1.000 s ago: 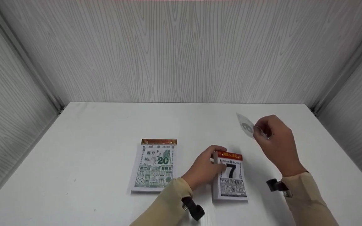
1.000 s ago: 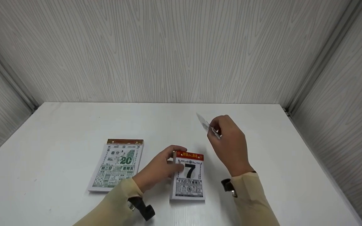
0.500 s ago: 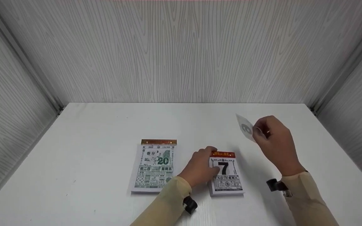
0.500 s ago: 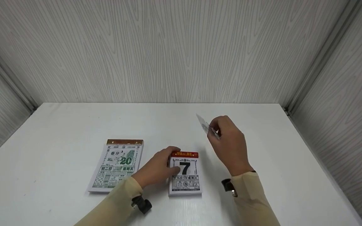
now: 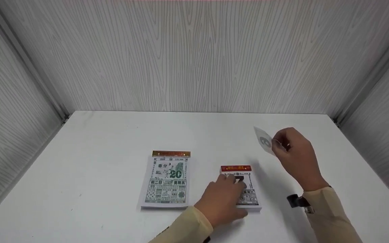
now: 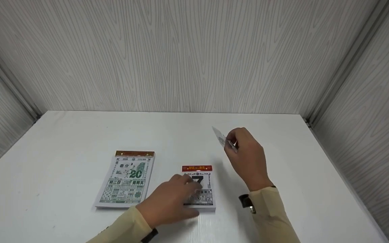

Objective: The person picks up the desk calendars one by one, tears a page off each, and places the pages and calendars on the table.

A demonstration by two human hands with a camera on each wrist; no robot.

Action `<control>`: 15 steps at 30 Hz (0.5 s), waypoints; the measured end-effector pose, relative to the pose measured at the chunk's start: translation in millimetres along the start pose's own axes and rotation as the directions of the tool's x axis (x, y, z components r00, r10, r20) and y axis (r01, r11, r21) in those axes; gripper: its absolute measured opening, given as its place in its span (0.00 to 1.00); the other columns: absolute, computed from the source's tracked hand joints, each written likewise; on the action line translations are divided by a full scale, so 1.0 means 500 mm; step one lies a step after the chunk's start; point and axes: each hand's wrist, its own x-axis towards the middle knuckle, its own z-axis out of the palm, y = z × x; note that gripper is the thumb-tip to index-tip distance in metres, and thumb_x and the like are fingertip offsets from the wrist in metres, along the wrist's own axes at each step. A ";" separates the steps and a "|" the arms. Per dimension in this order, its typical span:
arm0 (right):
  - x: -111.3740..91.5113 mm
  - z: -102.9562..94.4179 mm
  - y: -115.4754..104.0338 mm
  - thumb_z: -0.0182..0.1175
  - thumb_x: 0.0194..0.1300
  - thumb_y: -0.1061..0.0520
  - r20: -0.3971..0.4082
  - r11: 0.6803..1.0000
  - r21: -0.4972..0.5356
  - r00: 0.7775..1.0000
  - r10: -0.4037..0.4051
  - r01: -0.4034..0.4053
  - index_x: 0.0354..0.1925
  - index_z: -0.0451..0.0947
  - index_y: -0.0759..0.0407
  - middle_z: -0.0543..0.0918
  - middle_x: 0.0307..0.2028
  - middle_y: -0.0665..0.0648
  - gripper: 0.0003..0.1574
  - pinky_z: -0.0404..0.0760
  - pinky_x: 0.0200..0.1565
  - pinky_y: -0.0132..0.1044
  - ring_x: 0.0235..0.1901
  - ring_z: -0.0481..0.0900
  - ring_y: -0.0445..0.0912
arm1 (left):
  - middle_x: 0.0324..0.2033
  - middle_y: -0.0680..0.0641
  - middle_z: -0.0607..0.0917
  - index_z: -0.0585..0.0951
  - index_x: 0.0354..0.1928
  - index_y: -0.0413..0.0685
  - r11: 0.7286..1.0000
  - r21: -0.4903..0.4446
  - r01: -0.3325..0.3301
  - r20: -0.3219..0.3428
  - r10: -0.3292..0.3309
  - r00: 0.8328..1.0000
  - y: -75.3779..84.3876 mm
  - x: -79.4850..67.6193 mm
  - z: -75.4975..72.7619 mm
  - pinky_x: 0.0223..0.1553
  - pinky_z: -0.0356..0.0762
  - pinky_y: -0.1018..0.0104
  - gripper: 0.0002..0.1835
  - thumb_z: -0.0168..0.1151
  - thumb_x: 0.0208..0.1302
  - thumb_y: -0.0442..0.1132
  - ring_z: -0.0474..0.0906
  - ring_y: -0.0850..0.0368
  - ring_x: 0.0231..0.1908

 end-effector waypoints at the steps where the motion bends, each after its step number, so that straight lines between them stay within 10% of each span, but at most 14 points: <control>1: 0.000 -0.001 0.001 0.60 0.70 0.65 0.016 1.000 -0.003 1.000 0.004 -0.004 0.41 0.78 0.59 0.80 0.35 0.54 0.03 0.71 0.31 0.34 0.31 0.73 0.45 | 0.57 0.49 0.82 0.83 0.61 0.59 0.999 0.043 -0.011 0.010 0.010 1.000 0.009 -0.011 0.004 0.47 0.82 0.52 0.29 0.77 0.57 0.54 0.76 0.50 0.56; 15: 0.000 -0.006 0.011 0.62 0.73 0.58 0.277 0.995 -0.059 0.956 0.093 -0.079 0.43 0.79 0.55 0.83 0.37 0.54 0.02 0.75 0.31 0.40 0.31 0.76 0.46 | 0.58 0.48 0.83 0.86 0.58 0.59 0.977 0.212 -0.030 -0.012 0.033 0.999 0.056 -0.031 0.035 0.38 0.86 0.57 0.16 0.67 0.70 0.39 0.78 0.51 0.55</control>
